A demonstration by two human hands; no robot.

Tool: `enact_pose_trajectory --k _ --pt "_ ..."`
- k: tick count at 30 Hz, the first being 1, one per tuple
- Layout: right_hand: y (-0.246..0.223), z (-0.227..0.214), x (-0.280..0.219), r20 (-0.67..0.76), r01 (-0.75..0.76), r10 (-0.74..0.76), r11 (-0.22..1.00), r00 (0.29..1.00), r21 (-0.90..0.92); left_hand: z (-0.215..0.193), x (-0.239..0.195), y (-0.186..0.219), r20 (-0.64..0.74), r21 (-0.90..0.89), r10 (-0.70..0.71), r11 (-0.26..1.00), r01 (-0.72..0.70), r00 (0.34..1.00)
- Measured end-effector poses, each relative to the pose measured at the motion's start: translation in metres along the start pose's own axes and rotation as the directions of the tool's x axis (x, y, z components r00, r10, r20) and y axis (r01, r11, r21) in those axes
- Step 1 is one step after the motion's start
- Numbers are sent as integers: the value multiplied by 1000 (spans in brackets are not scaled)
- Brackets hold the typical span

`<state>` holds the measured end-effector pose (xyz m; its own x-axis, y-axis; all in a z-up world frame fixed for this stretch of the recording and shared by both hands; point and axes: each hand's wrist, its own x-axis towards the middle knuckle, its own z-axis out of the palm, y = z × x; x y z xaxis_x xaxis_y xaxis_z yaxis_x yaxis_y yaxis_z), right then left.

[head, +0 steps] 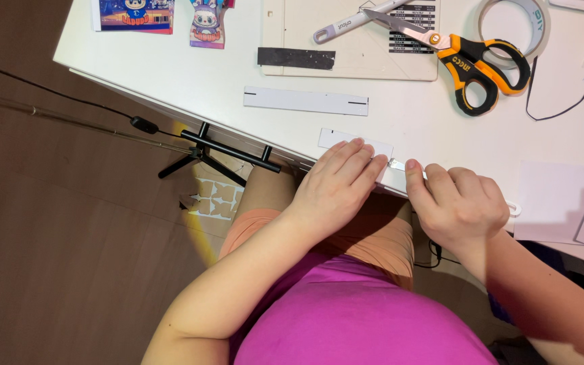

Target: The person uses a weeding tool to remove small pieces from a white paper strip with printed lines. They repeatedly pick at the paper, lift off tiny fragments, and place them on the table. The person continues this process on different sections of the paper strip throughout the clip.

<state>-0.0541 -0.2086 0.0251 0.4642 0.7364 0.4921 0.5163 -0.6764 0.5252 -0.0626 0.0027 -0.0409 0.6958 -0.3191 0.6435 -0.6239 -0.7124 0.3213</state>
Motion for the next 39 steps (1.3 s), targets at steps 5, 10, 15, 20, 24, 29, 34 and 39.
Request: enact_pose_trajectory --k 5,10,15,20,24,29,34,39 --pt "1 -1 2 6 11 -11 1000 1000 -22 0 -1 0 25 2 0 1000 -1 1000" --pt "2 -2 4 40 39 -38 999 998 -32 -2 1 -1 40 -24 21 1000 -20 999" --pt "0 -5 9 33 44 -42 997 999 -66 -3 4 1 15 -48 7 999 -6 1000" --pt "-1 -4 12 31 58 -55 995 998 -82 -4 5 1 17 -61 -2 998 3 1000" --pt "0 -4 16 33 83 -80 992 996 -93 -2 3 1 14 -79 -19 997 20 1000" --pt "1 9 7 -12 60 -60 998 998 -33 21 -7 -6 -103 -28 11 1000 -14 995" --pt "18 10 5 507 -466 185 723 842 510 13 -4 -4 -56 -32 2 999 -4 998" --pt "17 17 -2 393 -392 194 759 899 520 15 -4 -2 -36 22 -11 1000 12 999"
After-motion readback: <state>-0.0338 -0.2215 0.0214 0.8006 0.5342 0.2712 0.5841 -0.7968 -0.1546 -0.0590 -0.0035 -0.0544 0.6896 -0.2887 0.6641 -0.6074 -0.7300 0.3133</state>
